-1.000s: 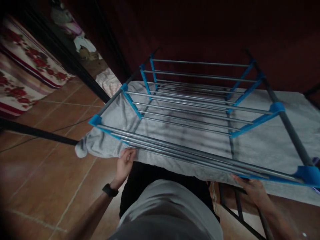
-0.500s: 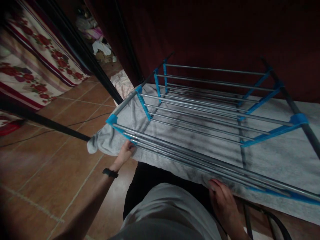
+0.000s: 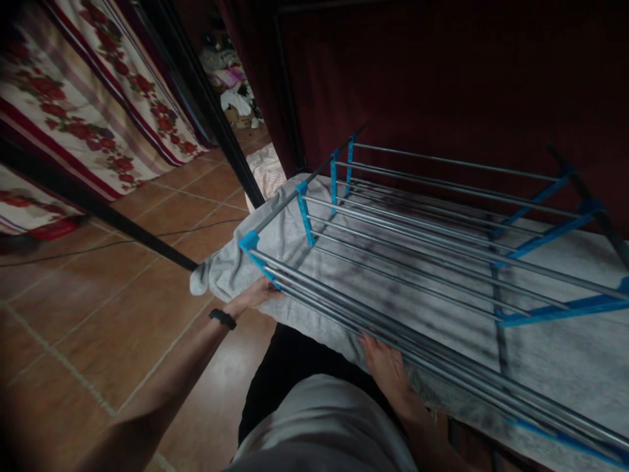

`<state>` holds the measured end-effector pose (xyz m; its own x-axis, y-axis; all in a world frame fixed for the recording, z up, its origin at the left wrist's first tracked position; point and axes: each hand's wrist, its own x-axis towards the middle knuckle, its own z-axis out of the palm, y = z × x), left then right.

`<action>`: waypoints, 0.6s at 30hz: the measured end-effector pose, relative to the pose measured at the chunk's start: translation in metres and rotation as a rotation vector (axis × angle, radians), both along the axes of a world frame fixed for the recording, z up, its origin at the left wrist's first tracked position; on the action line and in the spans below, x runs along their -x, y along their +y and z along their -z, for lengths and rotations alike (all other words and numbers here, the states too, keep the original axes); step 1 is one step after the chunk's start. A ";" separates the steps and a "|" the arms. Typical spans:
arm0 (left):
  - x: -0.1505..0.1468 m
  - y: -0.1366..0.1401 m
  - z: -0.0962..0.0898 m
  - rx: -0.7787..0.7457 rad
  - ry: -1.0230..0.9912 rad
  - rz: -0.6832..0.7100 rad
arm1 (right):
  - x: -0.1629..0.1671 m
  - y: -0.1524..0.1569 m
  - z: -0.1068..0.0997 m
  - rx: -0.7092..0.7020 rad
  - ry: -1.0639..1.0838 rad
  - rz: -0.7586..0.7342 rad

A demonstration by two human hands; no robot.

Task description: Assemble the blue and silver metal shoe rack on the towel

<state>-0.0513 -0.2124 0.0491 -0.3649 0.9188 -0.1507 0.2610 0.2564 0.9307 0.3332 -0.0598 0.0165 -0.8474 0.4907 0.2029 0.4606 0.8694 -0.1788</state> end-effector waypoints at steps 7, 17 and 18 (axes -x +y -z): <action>0.008 0.007 0.002 0.037 -0.057 0.048 | -0.004 0.001 -0.008 -0.072 -0.063 0.009; -0.003 0.008 -0.009 0.023 -0.058 0.071 | -0.013 0.003 -0.007 -0.073 -0.068 0.006; -0.005 0.007 -0.010 0.025 -0.056 0.069 | -0.014 0.003 -0.007 -0.070 -0.061 0.005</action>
